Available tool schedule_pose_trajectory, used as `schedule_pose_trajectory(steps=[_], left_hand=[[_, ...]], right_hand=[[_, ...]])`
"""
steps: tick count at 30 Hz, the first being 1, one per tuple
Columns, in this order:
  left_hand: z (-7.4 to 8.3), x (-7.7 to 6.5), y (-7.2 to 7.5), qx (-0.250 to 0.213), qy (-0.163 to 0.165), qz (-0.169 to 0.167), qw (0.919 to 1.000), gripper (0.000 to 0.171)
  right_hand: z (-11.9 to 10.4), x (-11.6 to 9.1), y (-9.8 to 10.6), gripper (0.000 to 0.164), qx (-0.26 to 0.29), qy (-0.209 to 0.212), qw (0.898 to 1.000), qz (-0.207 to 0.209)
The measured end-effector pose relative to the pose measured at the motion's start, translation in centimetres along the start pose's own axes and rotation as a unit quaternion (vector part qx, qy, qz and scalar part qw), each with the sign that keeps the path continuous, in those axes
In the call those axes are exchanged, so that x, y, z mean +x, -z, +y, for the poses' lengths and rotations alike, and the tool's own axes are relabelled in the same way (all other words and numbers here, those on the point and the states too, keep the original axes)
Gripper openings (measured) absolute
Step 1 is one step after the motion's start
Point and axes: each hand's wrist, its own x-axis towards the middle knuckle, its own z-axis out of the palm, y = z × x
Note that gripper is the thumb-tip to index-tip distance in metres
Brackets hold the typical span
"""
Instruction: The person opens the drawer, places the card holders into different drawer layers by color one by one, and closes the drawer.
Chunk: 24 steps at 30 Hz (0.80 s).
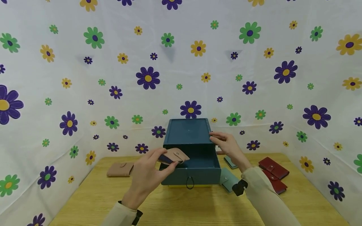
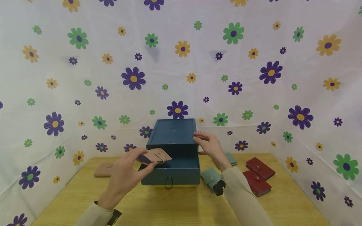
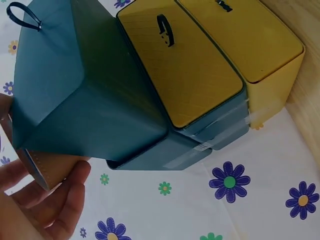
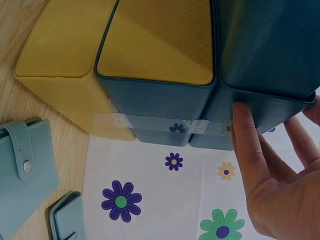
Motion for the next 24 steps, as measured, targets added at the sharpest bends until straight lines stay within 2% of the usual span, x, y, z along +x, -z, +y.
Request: schedule_pose_trajectory(steps=[6, 15, 21, 24], left_hand=[[1.1, 1.2, -0.3, 0.048, 0.032, -0.031, 0.9979, 0.048], [2.5, 2.7, -0.7, 0.106, 0.076, -0.08, 0.9882, 0.048], [3.0, 3.7, -0.9, 0.106, 0.139, -0.147, 0.9736, 0.057], [3.2, 4.1, -1.0, 0.101, 0.159, -0.171, 0.9672, 0.058]], right_hand=[[0.0, 0.1, 0.1, 0.048, 0.0, 0.0, 1.0, 0.002], [0.1, 0.2, -0.1, 0.048, 0.003, -0.002, 1.0, 0.006], [0.3, 0.2, -0.2, 0.047, 0.005, 0.001, 1.0, 0.006], [0.3, 0.2, -0.1, 0.047, 0.0, 0.008, 1.0, 0.006]])
